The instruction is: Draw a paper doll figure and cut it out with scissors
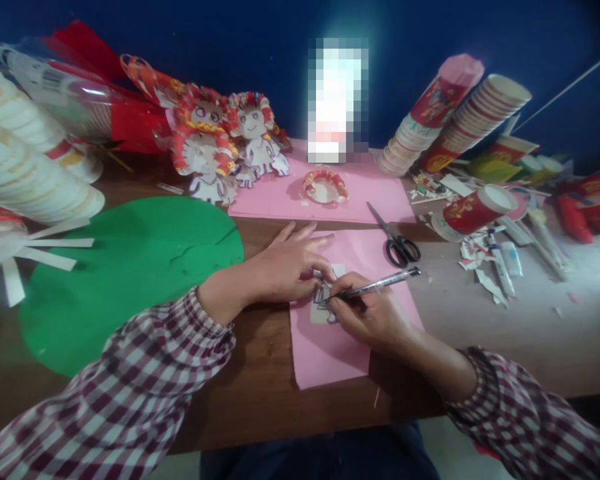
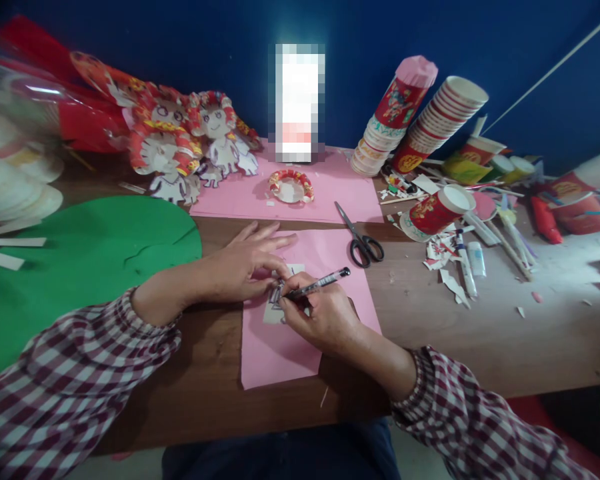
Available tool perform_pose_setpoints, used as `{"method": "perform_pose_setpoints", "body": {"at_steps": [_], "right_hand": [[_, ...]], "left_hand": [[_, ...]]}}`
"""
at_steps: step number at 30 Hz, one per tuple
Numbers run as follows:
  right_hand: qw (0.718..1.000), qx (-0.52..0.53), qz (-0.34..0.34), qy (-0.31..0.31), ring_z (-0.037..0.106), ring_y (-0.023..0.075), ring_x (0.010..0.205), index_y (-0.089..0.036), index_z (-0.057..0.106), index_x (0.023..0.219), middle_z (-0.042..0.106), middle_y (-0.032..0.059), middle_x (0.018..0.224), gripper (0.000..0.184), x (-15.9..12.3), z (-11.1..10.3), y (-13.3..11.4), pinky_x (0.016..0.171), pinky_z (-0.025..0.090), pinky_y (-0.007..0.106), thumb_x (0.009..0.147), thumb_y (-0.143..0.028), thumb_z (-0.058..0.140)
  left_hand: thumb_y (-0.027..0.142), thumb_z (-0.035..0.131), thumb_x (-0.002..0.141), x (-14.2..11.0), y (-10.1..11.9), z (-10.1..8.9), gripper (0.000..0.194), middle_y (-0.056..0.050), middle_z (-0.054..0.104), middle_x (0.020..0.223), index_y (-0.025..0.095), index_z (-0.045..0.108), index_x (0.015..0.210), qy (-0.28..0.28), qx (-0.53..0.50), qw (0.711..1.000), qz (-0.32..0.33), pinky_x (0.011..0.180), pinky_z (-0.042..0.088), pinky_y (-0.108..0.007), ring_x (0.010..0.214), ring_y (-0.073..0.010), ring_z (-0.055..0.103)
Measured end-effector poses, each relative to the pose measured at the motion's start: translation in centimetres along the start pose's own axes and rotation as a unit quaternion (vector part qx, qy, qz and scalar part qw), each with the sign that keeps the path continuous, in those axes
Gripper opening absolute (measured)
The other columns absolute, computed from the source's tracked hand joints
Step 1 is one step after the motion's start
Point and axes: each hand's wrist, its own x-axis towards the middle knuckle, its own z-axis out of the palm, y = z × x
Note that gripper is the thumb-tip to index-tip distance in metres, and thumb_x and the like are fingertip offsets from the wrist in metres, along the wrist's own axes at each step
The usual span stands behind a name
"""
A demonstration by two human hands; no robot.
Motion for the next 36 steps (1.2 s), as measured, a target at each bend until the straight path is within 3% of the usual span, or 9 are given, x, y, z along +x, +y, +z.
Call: {"method": "perform_pose_setpoints", "body": {"at_steps": [15, 20, 36], "right_hand": [[0.999, 0.028, 0.007, -0.015, 0.056, 0.0097, 0.056, -0.018, 0.058, 0.082, 0.062, 0.0014, 0.072, 0.005, -0.04, -0.05, -0.13, 0.05, 0.043, 0.019, 0.081, -0.02, 0.054], [0.997, 0.075, 0.032, 0.003, 0.051, 0.0088, 0.049, -0.017, 0.054, 0.085, 0.056, -0.0019, 0.062, 0.004, 0.07, -0.44, -0.22, 0.045, 0.04, 0.018, 0.082, -0.021, 0.053], [1.0, 0.007, 0.016, 0.006, 0.057, 0.0109, 0.057, -0.018, 0.057, 0.083, 0.062, 0.001, 0.07, 0.005, 0.05, -0.2, -0.12, 0.052, 0.042, 0.019, 0.08, -0.021, 0.055]], "left_hand": [[0.023, 0.053, 0.078, 0.05, 0.08, 0.05, 0.029, 0.005, 0.028, 0.148, 0.036, 0.066, 0.1, 0.002, 0.006, 1.0, -0.005, 0.106, 0.002, -0.059, 0.139, -0.0296, 0.008], [0.026, 0.053, 0.079, -0.02, 0.02, 0.12, 0.026, 0.005, 0.028, 0.148, 0.036, 0.066, 0.1, 0.007, 0.01, 1.0, 0.0, 0.107, 0.002, -0.058, 0.138, -0.0301, 0.009], [0.026, 0.054, 0.078, -0.02, -0.11, 0.19, 0.025, 0.005, 0.028, 0.149, 0.035, 0.066, 0.099, 0.005, 0.007, 1.0, -0.001, 0.107, 0.002, -0.059, 0.139, -0.0299, 0.008]]}}
